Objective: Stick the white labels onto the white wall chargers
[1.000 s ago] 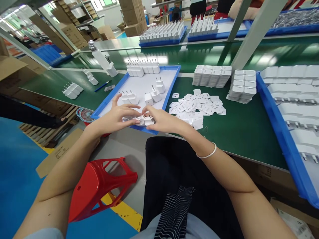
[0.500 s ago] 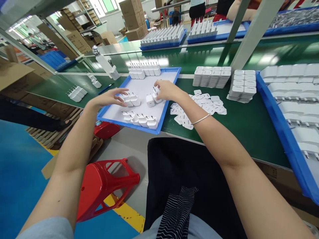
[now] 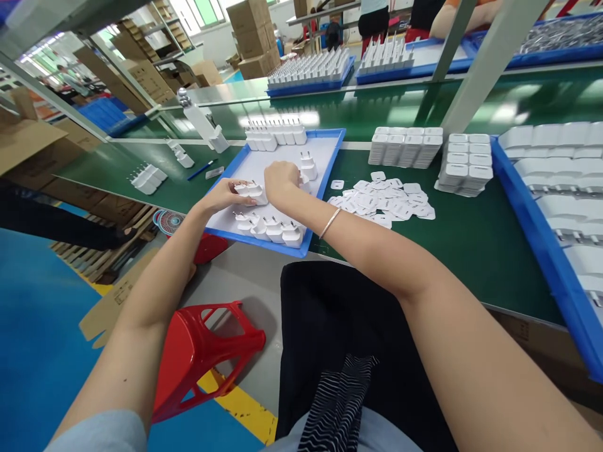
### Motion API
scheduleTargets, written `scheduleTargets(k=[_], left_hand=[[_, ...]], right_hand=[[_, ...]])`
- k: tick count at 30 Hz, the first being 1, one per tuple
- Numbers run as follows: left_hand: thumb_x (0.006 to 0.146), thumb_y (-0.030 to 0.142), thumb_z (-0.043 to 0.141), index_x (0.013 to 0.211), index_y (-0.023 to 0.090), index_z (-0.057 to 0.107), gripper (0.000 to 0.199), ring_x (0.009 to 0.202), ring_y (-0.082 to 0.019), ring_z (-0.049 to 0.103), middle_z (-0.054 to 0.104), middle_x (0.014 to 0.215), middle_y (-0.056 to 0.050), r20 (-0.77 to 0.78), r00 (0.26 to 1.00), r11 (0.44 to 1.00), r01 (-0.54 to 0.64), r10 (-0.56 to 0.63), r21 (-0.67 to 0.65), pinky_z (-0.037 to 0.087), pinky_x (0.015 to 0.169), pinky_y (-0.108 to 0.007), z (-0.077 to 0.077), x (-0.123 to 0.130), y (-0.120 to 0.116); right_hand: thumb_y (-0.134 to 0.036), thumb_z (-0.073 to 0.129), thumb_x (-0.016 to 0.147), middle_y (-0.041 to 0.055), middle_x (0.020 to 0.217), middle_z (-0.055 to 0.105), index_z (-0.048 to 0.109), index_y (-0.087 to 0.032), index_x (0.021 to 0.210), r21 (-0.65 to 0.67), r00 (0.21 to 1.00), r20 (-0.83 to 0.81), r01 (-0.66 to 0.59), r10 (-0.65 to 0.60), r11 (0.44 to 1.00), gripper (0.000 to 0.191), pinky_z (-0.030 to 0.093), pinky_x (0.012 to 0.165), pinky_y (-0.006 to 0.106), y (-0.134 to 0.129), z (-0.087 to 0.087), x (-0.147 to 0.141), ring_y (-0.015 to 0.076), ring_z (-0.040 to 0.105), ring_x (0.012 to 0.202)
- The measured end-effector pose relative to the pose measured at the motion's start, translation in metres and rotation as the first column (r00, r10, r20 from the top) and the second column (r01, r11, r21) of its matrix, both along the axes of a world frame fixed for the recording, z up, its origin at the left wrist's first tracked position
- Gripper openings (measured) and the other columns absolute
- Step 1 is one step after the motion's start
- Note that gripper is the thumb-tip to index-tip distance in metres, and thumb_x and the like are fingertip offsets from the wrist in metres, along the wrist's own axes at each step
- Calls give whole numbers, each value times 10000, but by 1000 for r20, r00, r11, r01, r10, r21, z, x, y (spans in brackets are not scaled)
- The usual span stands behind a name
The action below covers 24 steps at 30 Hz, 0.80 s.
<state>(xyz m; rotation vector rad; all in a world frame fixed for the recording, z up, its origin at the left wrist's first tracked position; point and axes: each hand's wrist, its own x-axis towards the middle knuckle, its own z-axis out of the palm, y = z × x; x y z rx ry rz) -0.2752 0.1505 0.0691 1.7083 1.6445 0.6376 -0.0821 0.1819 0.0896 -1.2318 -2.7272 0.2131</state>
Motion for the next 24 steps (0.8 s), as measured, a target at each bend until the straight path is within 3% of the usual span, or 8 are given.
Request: scheduleTargets(k=[4, 10, 12, 14, 16, 19, 22, 24], left_hand=[[523, 477, 925, 935, 121, 767, 567, 762, -180, 660, 752, 886, -55, 49, 996, 995, 79, -76, -65, 503, 678, -259, -1, 4, -8], [515, 351, 931, 968, 110, 788, 533, 577, -107, 543, 733, 754, -31, 73, 980, 970, 192, -183, -149, 402, 535, -237, 4, 18, -7], [526, 315, 920, 985, 111, 793, 519, 510, -68, 450, 704, 698, -5, 46, 971, 956, 237, -233, -170, 336, 491, -230, 6, 25, -4], [555, 310, 906, 992, 129, 799, 485, 506, -56, 430, 704, 717, -1, 8, 953, 937, 298, -301, -183, 319, 487, -226, 10, 30, 0], [580, 324, 897, 997, 154, 803, 460, 536, -68, 485, 726, 771, -13, -21, 937, 919, 338, -349, -205, 356, 511, -224, 14, 34, 4], [617, 338, 883, 1092, 195, 793, 504, 686, -138, 643, 770, 893, -46, -6, 912, 867, 387, -409, -313, 462, 630, -243, 23, 34, 10], [668, 324, 857, 1285, 259, 712, 638, 970, -220, 709, 765, 1149, -78, 92, 880, 779, 457, -466, -430, 510, 822, -295, 31, 29, 14], [685, 326, 844, 1341, 277, 672, 679, 1038, -235, 696, 737, 1239, -89, 156, 875, 740, 473, -458, -479, 506, 869, -314, 33, 25, 16]], right_hand=[[-285, 706, 855, 266, 1101, 693, 720, -73, 1149, -17, 995, 34, 96, -95, 995, 363, 524, 855, 524, -4, 5, 9, 478, 638, 1143], [-134, 705, 799, 220, 1018, 728, 732, -87, 1043, -89, 999, 39, 17, -13, 996, 250, 534, 804, 422, -23, 8, 41, 393, 689, 1031], [-152, 687, 815, 206, 1033, 733, 696, -86, 1130, -112, 1000, -18, -18, 16, 994, 322, 540, 801, 417, -25, 4, 58, 369, 688, 1021], [-169, 701, 802, 183, 1083, 733, 623, -91, 1274, -223, 985, -170, -37, -1, 974, 485, 558, 782, 404, -25, -4, 77, 329, 697, 991], [-172, 728, 779, 163, 1155, 725, 584, -105, 1354, -372, 931, -358, -70, -74, 925, 597, 575, 794, 392, -24, -12, 94, 292, 705, 984], [-209, 749, 781, 130, 1206, 728, 685, -146, 1266, -487, 858, -502, -177, -108, 856, 493, 578, 875, 400, -27, -19, 112, 281, 705, 1036], [-276, 737, 828, 82, 1094, 774, 789, -200, 1064, -523, 900, -435, -224, -31, 822, 253, 571, 876, 424, -29, -8, 123, 289, 715, 985], [-275, 705, 862, 83, 1050, 783, 811, -203, 1001, -492, 933, -358, -150, -43, 857, 189, 565, 855, 432, -26, 7, 125, 293, 716, 948]])
